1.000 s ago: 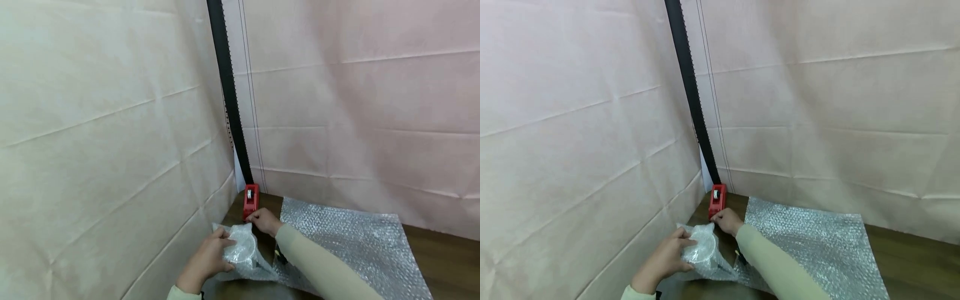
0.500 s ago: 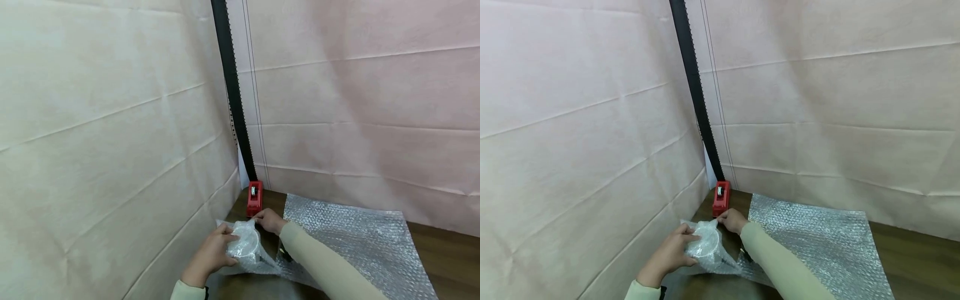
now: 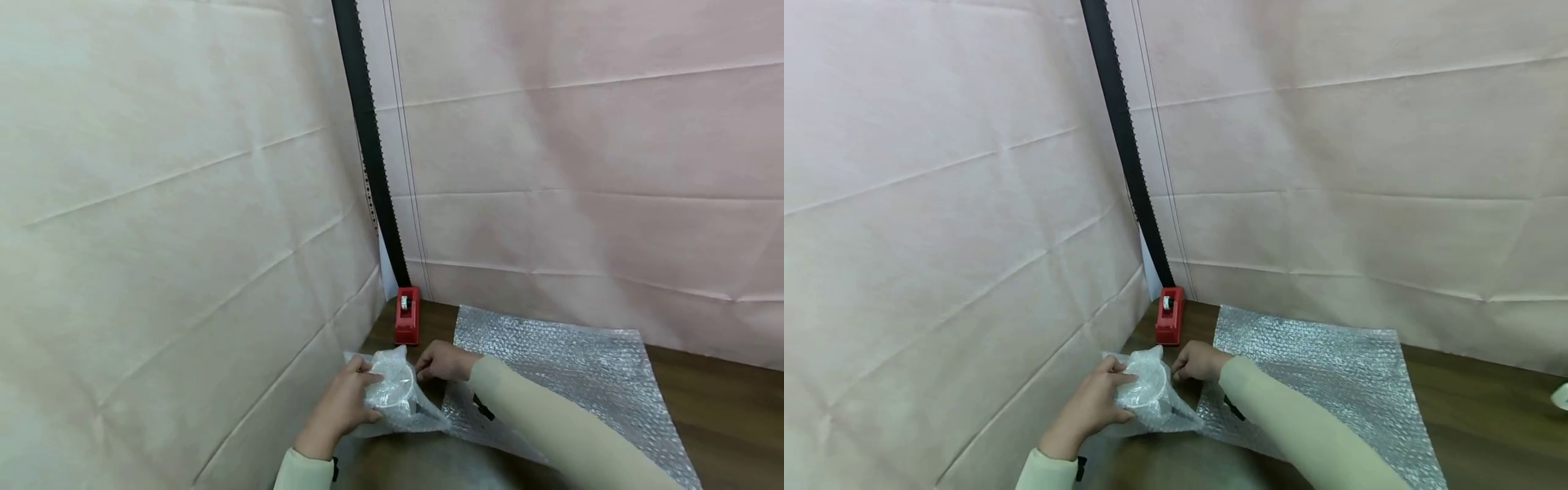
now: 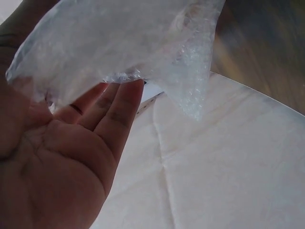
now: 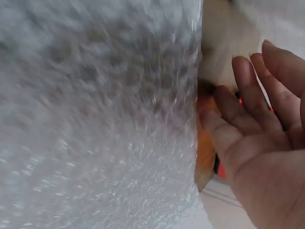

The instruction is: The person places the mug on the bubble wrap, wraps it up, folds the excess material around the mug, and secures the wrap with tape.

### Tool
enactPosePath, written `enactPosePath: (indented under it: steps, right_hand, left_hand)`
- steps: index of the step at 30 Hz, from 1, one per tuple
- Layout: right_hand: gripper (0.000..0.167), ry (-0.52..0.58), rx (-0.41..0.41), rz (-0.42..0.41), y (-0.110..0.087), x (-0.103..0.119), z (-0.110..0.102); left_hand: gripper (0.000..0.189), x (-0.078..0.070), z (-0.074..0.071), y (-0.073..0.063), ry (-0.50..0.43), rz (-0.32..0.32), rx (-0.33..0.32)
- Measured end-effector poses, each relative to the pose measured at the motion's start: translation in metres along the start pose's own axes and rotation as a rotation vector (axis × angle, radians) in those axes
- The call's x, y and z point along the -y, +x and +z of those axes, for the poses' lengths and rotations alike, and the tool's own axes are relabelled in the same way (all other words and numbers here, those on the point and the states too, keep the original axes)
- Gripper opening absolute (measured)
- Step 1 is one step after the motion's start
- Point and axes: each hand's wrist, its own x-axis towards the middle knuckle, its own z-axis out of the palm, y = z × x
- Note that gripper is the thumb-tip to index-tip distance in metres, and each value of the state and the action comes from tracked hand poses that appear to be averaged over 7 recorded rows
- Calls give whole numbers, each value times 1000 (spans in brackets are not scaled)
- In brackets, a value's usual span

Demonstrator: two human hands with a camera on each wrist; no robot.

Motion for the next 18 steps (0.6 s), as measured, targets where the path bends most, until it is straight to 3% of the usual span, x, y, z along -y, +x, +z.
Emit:
enactPosePath:
  steps: [6, 11, 14, 18]
  right_hand:
    - [17, -1, -59, -100, -12, -25, 15]
    - [14, -102, -123, -201, -16, -36, 29]
    - [16, -160, -158, -259, -31, -18, 34]
    - [16, -144, -153, -250, -62, 38, 32]
  left_hand:
    - [67, -4, 3, 4, -1, -13, -7]
    - [67, -7, 8, 9, 2, -23, 0]
    - [67, -7, 9, 6, 2, -50, 1]
    - [68, -5, 5, -4, 3, -76, -28]
